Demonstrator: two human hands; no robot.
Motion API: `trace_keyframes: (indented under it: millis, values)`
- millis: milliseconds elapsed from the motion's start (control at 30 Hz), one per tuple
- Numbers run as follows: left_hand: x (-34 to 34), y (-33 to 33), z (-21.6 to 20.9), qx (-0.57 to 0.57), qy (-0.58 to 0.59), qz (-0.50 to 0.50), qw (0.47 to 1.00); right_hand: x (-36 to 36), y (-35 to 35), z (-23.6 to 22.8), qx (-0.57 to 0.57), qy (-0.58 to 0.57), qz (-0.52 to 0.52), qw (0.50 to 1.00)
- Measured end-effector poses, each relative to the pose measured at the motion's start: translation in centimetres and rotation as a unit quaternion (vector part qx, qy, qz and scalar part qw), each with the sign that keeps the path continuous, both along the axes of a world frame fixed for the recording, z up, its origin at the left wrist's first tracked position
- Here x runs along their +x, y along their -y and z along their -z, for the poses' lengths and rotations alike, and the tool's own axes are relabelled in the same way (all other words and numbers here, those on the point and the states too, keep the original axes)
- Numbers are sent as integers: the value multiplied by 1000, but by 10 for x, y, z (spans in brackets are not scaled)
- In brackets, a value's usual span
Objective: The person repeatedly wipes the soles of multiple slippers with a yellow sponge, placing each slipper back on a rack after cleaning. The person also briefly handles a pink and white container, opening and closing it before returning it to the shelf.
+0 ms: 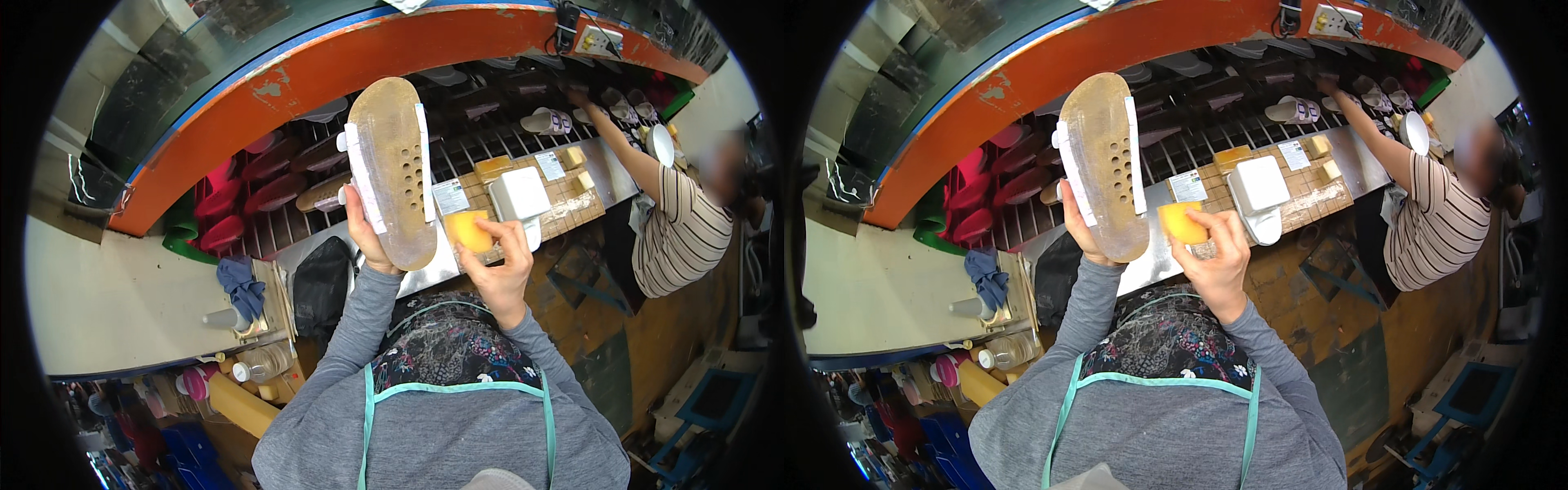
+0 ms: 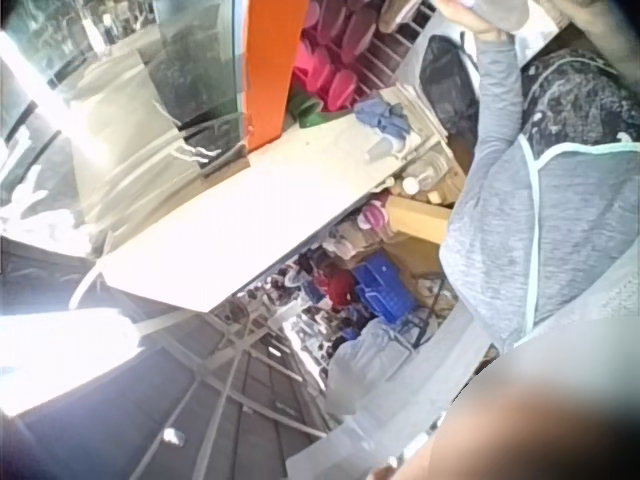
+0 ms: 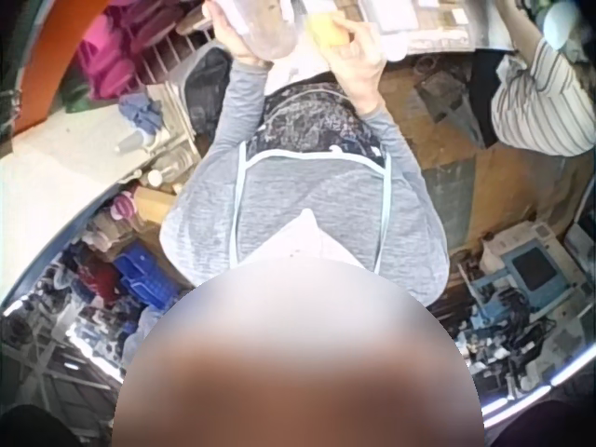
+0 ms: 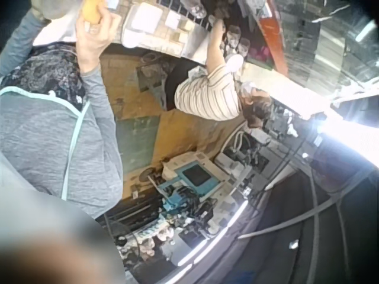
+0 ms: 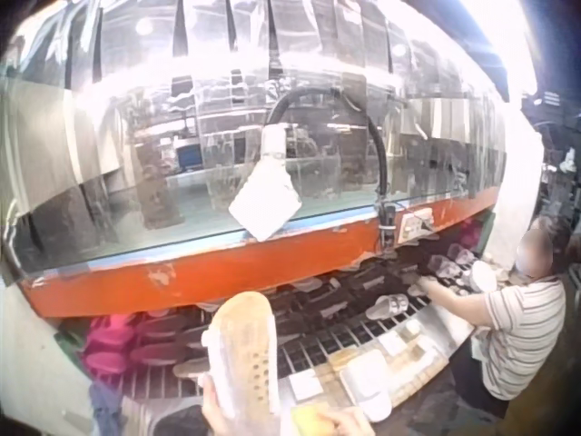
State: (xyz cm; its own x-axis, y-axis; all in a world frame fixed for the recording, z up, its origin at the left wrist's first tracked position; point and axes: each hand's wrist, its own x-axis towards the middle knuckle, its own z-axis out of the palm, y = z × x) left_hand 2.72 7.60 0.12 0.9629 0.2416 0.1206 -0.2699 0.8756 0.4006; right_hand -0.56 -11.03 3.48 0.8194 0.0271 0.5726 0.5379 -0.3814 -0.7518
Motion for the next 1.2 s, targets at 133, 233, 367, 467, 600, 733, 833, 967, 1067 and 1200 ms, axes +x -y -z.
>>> trace_keyframes:
  millis: [133, 233, 367, 467, 600, 733, 833, 967, 1067, 1200]
  values:
    - [-3, -13, 3, 1, 8, 6, 1000, -4, -6, 2, -11, 46, -41, 998]
    - [-5, -16, 3, 1, 19, 13, 1000, -6, -11, 3, -35, 78, -54, 995]
    - [-7, -15, -1, -5, 13, 18, 1000, -4, -11, -1, -26, 73, 0, 997]
    - [-5, -6, -1, 18, -4, 25, 1000, -2, -13, -4, -10, 127, 0, 992]
    - [2, 1, -1, 41, -9, 19, 999, -10, -13, 0, -136, 131, -41, 981]
    - [9, 2, -2, 46, -3, 7, 999, -23, 6, 2, -92, 83, -84, 989]
    - [13, 18, -4, 54, 0, 9, 999, -23, 18, 0, 33, 20, -72, 997]
    - [18, 58, -2, 74, 0, 49, 996, -13, 23, -5, 37, -24, -11, 999]
    - [23, 69, 3, 98, -28, 71, 992, -16, 31, 0, -39, 62, -37, 997]
    - [33, 65, 16, 90, -68, 88, 990, -30, 59, 32, -57, 5, -75, 995]
